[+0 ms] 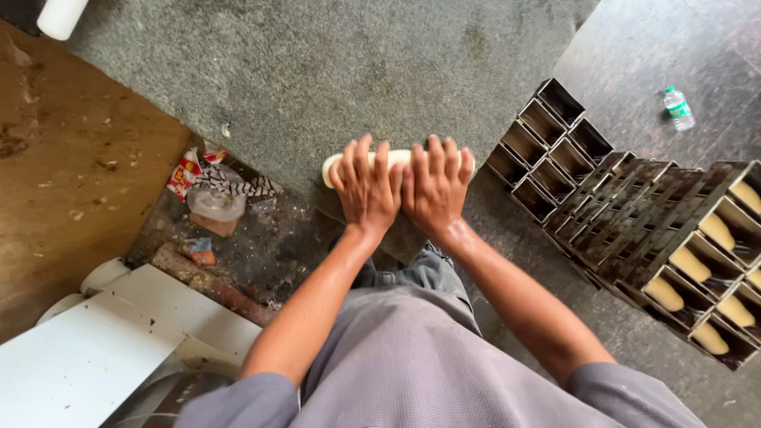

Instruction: The person kneads and rolls pieces of dough into cylinders by hand on a counter and places the resulting rolls into metal bread pans.

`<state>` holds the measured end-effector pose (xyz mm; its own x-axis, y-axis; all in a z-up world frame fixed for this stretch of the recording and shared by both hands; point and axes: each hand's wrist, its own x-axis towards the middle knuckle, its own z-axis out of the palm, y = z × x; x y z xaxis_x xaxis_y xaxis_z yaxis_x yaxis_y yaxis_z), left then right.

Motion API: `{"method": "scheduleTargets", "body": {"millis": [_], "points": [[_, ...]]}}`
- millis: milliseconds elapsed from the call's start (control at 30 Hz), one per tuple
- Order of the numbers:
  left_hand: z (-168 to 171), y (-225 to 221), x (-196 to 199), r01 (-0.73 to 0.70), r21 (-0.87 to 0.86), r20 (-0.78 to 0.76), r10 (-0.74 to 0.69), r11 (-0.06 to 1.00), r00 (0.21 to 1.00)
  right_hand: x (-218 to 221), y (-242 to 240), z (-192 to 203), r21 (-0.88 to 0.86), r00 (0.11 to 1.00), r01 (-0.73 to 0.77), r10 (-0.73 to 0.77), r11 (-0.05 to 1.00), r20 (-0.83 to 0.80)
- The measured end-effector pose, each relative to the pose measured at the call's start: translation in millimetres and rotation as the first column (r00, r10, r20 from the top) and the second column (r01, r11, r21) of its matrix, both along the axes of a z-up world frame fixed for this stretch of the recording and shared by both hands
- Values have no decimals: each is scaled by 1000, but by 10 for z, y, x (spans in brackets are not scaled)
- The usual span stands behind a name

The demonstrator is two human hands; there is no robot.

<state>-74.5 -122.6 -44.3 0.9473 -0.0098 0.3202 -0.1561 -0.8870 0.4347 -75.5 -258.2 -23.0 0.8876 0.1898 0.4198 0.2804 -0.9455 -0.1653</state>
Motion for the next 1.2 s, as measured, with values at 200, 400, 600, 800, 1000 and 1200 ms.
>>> {"method": "scheduleTargets", "body": {"millis": [200, 400, 600, 800, 1000, 1200], "points": [[-183, -93, 1158, -92, 52, 247, 76, 994, 966, 1092, -122, -200, -29, 995, 45, -43, 999, 87], [118, -23, 250, 20, 34, 129, -24, 999, 991, 162, -17, -17, 81, 994, 61, -53, 995, -98], [347, 815, 90, 229, -157, -156, -253, 961, 955, -5, -745, 108, 566, 985, 148, -67, 811, -161], [308, 733, 311, 262, -63, -372, -266, 963, 889, 83, -604, 77, 305, 871, 38, 118, 951, -477], [832, 797, 28, 182, -501, -458, -437, 846, 774, -735, -958, 455, 794, 898, 177, 236, 581, -372], [547, -271, -630, -74, -764, -614, -687, 641, 389, -2249, -1744, 802, 775, 759, 632, 192, 13, -622]]}}
